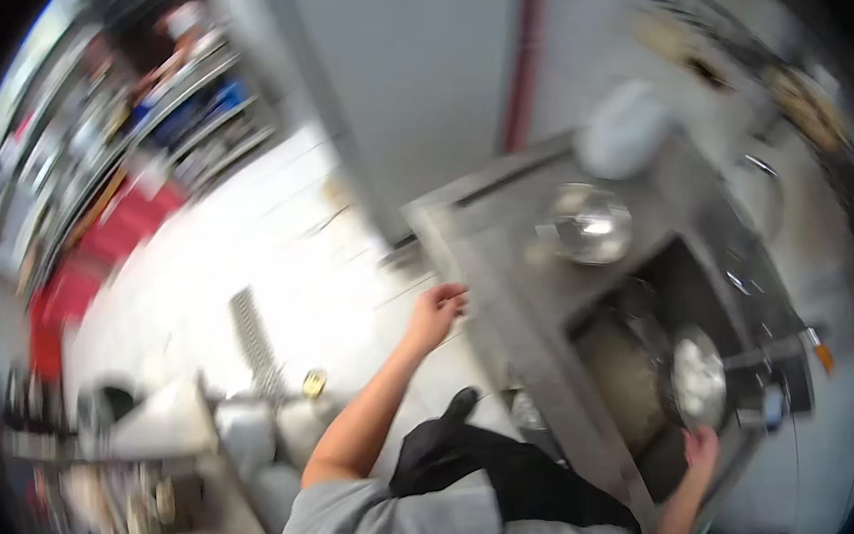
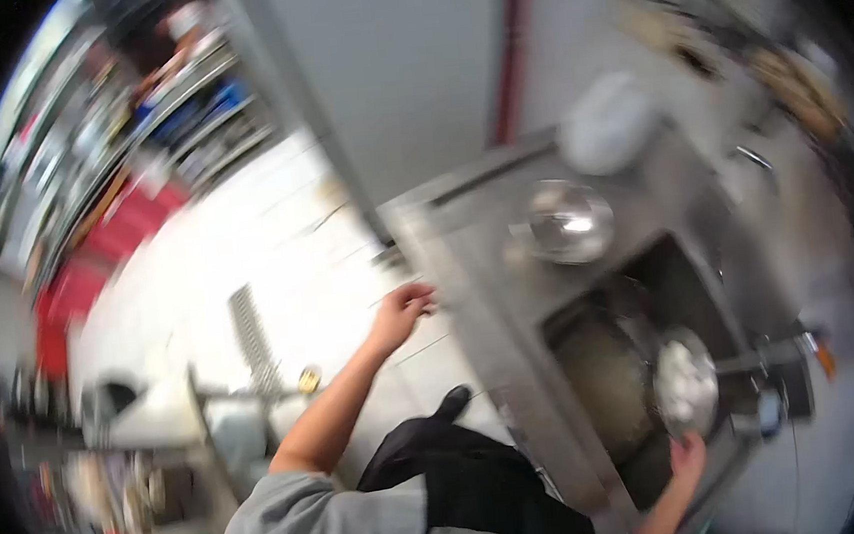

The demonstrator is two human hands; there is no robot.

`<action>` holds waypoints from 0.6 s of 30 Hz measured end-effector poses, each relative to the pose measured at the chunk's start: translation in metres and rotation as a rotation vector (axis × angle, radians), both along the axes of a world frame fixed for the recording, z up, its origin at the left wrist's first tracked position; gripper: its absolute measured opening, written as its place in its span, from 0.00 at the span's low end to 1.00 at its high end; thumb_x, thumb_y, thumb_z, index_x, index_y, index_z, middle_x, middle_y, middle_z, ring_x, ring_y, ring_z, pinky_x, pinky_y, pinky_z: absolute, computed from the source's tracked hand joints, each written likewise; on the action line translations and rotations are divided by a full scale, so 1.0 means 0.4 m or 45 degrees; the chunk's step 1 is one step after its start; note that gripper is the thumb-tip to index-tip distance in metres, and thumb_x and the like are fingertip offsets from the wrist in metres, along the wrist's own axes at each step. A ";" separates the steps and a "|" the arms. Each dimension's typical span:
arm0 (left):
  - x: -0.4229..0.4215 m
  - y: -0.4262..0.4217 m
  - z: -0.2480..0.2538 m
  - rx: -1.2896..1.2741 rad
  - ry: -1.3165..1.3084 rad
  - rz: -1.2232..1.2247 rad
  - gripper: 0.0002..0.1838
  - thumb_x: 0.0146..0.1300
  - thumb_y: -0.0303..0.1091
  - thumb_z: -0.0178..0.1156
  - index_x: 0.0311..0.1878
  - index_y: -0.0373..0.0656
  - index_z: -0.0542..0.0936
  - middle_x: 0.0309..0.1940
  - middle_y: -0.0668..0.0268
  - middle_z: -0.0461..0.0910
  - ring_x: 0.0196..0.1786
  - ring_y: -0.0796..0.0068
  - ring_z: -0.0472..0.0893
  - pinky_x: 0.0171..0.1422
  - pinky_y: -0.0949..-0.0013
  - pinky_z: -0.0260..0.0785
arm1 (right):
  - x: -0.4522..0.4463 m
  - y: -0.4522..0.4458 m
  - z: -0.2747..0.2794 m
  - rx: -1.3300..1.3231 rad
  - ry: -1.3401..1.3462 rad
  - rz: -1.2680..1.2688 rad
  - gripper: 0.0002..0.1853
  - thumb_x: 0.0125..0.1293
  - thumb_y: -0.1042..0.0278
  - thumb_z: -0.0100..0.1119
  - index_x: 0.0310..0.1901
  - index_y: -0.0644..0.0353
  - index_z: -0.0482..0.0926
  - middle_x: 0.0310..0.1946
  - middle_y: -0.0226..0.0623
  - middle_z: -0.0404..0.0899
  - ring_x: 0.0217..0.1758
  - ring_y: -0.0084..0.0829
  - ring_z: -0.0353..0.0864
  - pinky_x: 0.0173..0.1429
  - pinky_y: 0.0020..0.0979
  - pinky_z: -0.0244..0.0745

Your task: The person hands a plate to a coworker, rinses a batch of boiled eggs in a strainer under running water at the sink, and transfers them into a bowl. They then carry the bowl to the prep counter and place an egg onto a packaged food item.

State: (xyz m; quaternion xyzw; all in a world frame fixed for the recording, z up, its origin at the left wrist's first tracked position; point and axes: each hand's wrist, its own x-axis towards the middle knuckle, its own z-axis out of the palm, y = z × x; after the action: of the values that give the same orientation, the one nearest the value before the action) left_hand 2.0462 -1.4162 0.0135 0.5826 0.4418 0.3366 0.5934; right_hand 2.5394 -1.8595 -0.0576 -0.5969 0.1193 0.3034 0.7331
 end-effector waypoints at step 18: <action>-0.769 -0.797 -0.510 -0.875 1.237 0.884 0.14 0.50 0.33 0.52 0.39 0.40 0.79 0.41 0.50 0.78 0.48 0.52 0.76 0.53 0.58 0.68 | 0.285 -0.003 -0.105 -0.189 -0.123 0.287 0.07 0.59 0.70 0.49 0.26 0.63 0.68 0.18 0.35 0.69 0.22 0.27 0.73 0.34 0.26 0.81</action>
State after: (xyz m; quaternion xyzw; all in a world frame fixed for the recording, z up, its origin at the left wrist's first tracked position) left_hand 1.7384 -1.7350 -0.1907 0.2710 0.9003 0.0487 0.3371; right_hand 2.6534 -1.8608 -0.0997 -0.6729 0.0384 0.3450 0.6532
